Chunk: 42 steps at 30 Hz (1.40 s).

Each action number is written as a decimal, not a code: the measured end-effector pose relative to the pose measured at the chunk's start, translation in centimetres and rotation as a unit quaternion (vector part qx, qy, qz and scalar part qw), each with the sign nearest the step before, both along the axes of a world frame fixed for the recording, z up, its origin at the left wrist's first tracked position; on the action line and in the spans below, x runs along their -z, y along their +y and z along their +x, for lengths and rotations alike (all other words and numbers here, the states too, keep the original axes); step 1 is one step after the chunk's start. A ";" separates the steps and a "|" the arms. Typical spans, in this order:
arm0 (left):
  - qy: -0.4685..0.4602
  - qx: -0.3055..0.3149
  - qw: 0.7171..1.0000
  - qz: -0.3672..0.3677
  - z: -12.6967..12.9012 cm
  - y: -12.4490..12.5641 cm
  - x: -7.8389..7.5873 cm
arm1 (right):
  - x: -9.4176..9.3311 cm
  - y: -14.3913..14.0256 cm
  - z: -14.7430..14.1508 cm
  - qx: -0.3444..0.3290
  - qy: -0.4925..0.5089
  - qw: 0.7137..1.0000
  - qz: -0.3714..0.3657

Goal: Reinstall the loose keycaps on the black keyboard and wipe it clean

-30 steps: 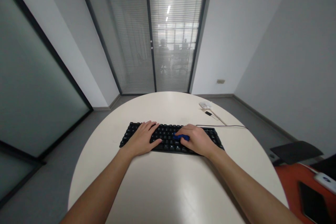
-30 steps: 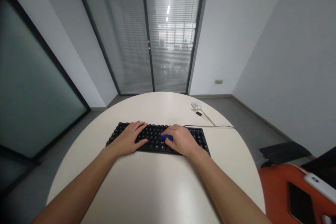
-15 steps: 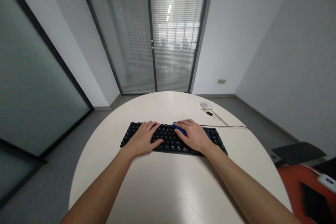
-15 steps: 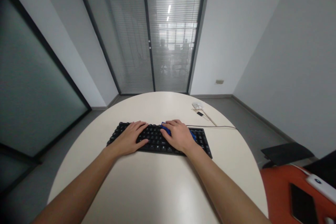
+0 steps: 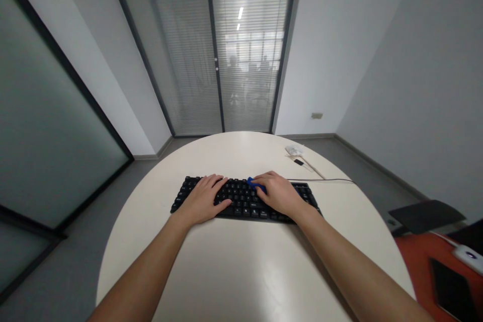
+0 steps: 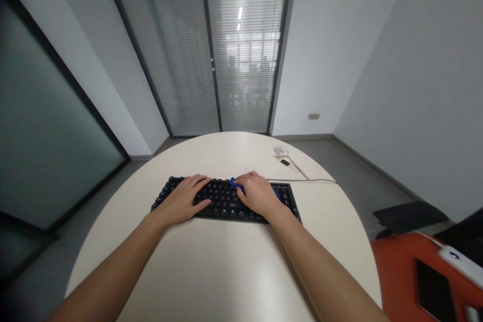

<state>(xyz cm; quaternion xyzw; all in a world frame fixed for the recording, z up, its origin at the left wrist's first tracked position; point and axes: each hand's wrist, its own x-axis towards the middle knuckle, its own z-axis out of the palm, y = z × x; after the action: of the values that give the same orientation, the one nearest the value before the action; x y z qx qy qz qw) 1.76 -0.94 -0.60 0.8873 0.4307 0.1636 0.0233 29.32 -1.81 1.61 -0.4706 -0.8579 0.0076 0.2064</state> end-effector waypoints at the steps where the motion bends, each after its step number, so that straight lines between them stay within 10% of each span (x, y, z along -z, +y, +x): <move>1: 0.001 0.000 1.000 -0.001 0.0 0.0 0.0 | 0.0 0.0 0.1 0.002 -0.002 1.000 -0.001; 11: 0.006 -0.003 1.000 -0.005 0.0 0.0 -0.1 | -0.5 -0.6 0.8 0.056 -0.004 0.998 -0.008; 24: 0.005 -0.001 1.000 0.009 -0.2 0.1 0.3 | -1.0 -1.9 1.2 -0.163 0.011 0.986 -0.031; 42: 0.001 0.006 1.000 0.014 -0.1 0.1 0.1 | -1.1 -3.6 -1.7 -0.209 -0.020 0.978 -0.004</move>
<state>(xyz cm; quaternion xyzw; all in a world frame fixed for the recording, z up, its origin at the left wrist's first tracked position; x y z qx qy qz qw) 1.63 -0.88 -0.73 0.8902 0.4230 0.1689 0.0117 27.61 -5.45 2.73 -0.2823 -0.9411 0.0448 0.1808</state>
